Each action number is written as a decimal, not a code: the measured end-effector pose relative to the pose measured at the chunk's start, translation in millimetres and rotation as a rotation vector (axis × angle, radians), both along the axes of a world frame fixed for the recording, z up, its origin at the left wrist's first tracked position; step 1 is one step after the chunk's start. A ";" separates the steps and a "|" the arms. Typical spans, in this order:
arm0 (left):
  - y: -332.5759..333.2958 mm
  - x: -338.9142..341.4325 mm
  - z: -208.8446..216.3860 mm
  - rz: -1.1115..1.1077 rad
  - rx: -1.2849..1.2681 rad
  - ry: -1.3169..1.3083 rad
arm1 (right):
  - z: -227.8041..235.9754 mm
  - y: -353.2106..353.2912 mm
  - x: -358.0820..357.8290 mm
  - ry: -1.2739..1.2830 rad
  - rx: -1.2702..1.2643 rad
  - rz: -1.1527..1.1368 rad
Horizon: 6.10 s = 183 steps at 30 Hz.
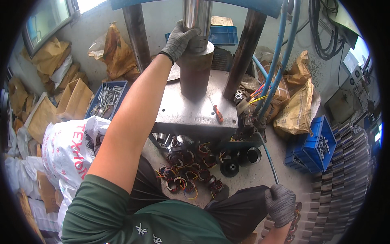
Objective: Assembling stator coils into metal housings using an industrial press.
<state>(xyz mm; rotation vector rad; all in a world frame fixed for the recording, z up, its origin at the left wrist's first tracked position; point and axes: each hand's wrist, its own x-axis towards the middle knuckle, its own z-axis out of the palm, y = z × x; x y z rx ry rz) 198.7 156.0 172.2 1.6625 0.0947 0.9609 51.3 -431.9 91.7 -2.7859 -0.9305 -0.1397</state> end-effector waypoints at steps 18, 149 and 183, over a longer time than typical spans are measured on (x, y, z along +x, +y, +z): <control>3.0 1.2 1.0 0.011 0.097 0.047 | 14.2 0.9 5.3 0.102 -0.069 0.080; -73.8 -81.1 8.1 0.102 0.126 -0.103 | 136.0 73.6 240.1 -0.756 0.059 0.310; -76.8 -179.4 -164.6 -0.263 -0.997 -0.135 | -12.2 384.8 20.1 0.270 0.456 0.531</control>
